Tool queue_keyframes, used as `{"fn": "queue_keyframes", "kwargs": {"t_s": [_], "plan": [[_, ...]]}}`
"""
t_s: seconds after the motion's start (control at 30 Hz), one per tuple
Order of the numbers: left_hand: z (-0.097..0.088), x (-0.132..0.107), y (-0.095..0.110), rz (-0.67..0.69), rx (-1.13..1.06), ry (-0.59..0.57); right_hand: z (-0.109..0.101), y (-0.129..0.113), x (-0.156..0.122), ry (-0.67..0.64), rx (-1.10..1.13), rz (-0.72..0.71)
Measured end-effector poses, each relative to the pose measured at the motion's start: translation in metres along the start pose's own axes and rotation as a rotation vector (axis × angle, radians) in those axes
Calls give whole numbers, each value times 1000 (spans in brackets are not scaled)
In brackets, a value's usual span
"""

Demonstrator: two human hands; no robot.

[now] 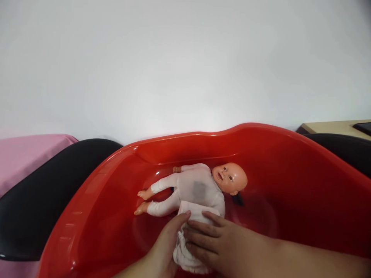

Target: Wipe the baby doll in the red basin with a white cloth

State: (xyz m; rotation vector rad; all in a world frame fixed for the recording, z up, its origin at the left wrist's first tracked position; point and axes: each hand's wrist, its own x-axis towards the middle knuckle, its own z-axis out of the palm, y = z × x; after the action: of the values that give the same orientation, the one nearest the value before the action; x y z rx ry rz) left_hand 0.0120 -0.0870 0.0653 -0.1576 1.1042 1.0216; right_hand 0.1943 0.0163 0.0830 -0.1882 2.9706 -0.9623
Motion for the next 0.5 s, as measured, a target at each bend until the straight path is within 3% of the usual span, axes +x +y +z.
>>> {"fn": "queue_keyframes", "kwargs": {"t_s": [0.13,0.37,0.5], "plan": [[7,-5,2,13,30,-30,0,2,0,72,-107,-67],[5,-5,1,99,92,-77,37,14,2,266,-324,-17],[1,-4,1,109,107,-88,41,16,1,265,-335,-22]]}}
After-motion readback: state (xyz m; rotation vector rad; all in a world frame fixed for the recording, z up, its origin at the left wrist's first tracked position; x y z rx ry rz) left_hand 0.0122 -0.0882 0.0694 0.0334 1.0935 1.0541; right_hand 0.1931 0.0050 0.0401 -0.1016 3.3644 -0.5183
